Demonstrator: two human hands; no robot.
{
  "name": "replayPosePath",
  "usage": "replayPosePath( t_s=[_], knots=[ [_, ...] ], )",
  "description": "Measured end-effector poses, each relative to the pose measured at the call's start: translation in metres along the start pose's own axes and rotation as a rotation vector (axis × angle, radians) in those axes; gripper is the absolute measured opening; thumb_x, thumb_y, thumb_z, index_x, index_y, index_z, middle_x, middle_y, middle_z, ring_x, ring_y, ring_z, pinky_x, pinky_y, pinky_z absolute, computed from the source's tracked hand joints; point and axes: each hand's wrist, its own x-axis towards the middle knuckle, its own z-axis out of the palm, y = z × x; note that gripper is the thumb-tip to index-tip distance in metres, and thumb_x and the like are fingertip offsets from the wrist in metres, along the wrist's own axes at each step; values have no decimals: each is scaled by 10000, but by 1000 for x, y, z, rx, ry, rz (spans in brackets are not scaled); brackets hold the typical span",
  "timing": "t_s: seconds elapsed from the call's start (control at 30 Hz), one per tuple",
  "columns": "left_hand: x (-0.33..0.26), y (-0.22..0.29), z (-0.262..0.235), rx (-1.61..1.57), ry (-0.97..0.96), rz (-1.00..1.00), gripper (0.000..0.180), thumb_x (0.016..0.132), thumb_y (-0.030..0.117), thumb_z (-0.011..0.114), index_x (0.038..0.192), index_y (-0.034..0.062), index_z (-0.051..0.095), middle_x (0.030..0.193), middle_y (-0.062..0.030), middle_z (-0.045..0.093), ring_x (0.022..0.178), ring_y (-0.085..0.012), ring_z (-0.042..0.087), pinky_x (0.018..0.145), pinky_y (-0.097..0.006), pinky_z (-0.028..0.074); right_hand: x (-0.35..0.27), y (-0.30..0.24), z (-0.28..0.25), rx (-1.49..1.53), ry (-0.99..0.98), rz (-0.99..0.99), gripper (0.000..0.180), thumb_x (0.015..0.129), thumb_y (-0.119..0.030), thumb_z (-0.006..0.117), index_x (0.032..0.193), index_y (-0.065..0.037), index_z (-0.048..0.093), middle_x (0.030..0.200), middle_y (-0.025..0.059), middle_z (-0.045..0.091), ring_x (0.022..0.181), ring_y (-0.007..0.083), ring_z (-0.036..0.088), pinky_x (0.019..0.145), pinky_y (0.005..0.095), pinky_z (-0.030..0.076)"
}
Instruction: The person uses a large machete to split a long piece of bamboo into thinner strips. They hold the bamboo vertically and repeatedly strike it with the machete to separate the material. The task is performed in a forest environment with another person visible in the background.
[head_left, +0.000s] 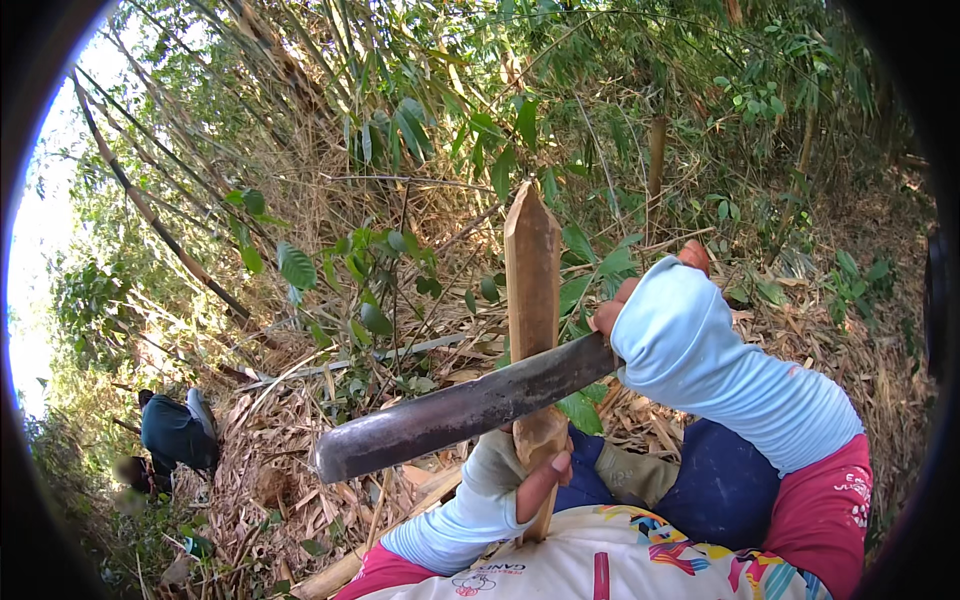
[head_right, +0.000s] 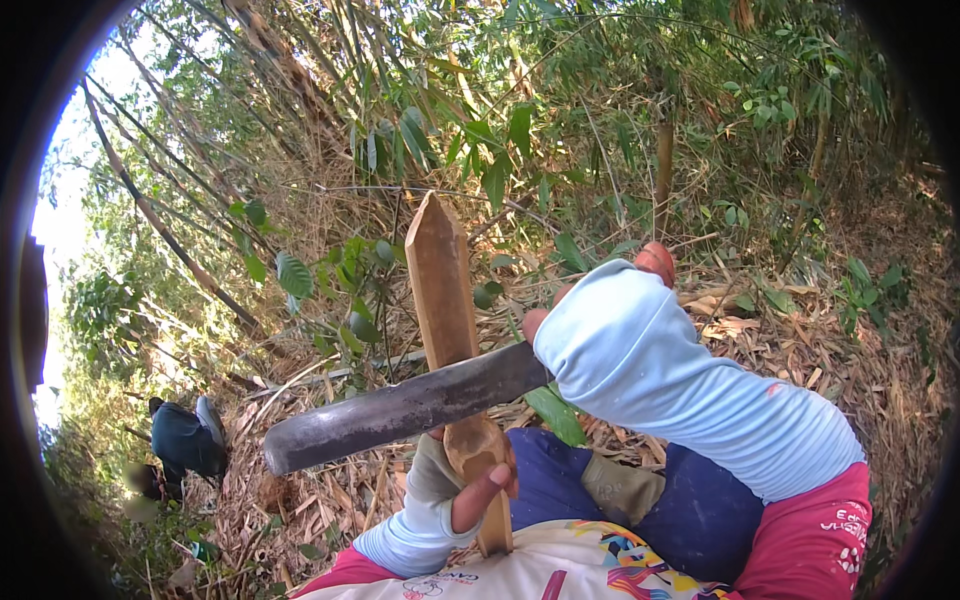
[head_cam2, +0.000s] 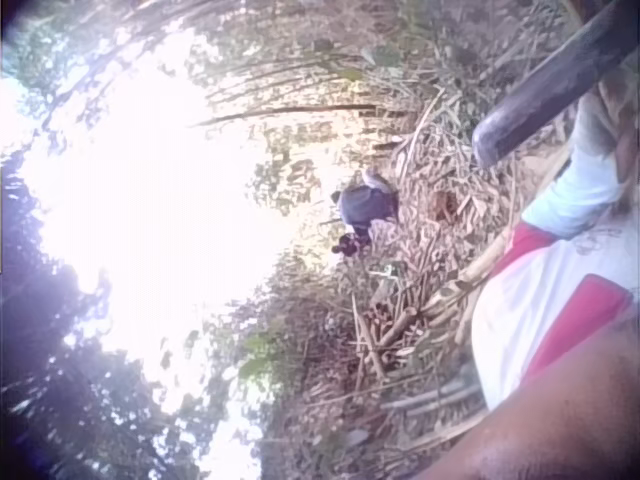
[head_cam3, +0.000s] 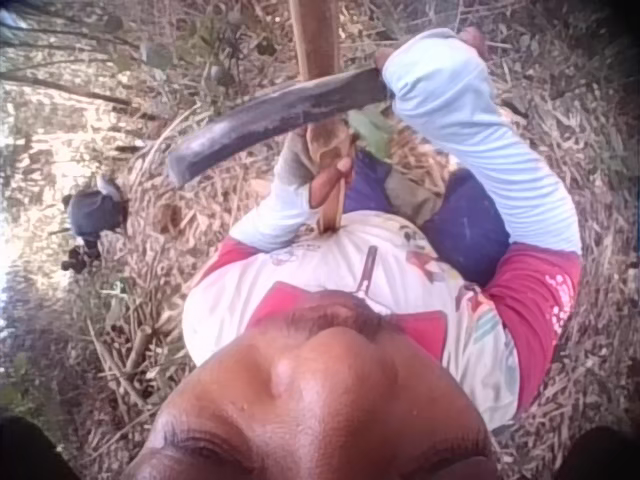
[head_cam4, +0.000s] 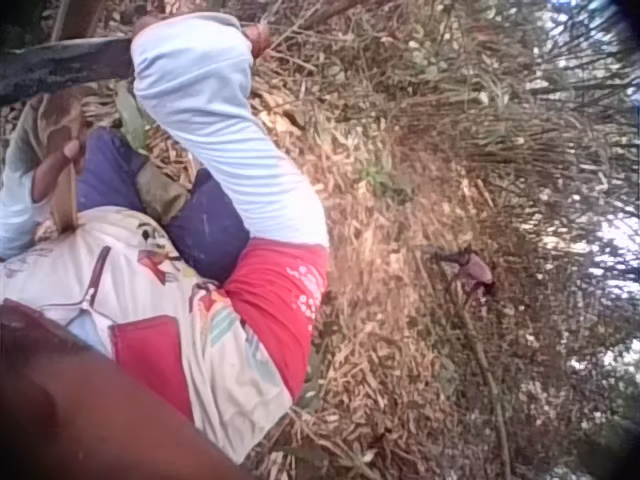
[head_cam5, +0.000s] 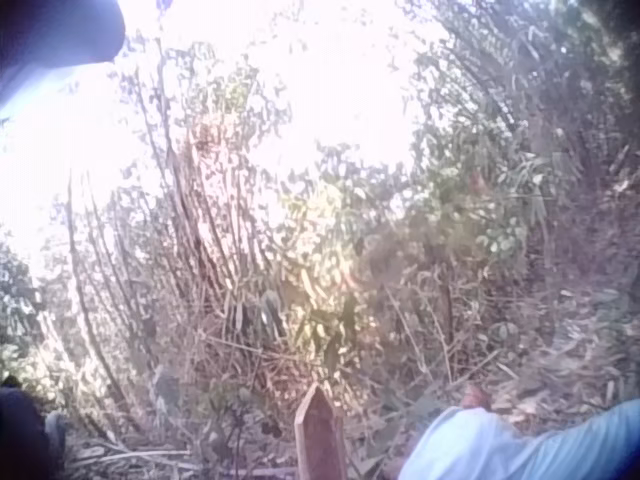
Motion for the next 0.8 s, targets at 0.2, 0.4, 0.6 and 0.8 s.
replayPosePath(
  t_s=[0.2,0.4,0.6,0.8],
  knots=[
    [1,3,0,12,-36,-19,597,852,7,633,1333,65,283,892,-115,576,743,-186,617,635,-312,528,9,3,-10,72,71,40,213,632,-228,699,824,-156,642,724,52,593,776,285,611,794,484,403],
    [3,6,2,43,-78,-46,566,854,11,626,1312,58,296,878,-107,581,722,-177,616,634,-305,527,10,15,-13,159,158,78,240,590,-209,736,780,-123,618,707,73,591,742,303,604,790,477,399],
    [4,7,7,27,-67,-35,523,855,12,627,1274,47,316,876,-107,582,726,-175,618,635,-300,530,3,15,-15,66,144,-31,147,765,-234,601,891,-159,594,701,35,607,688,261,627,691,547,454],
    [8,8,12,47,-116,-27,529,857,3,627,1277,49,310,873,-102,580,733,-174,617,637,-298,525,1,23,-18,25,144,-28,169,709,-208,654,855,-140,602,694,61,610,716,273,630,685,502,463]
  ],
)
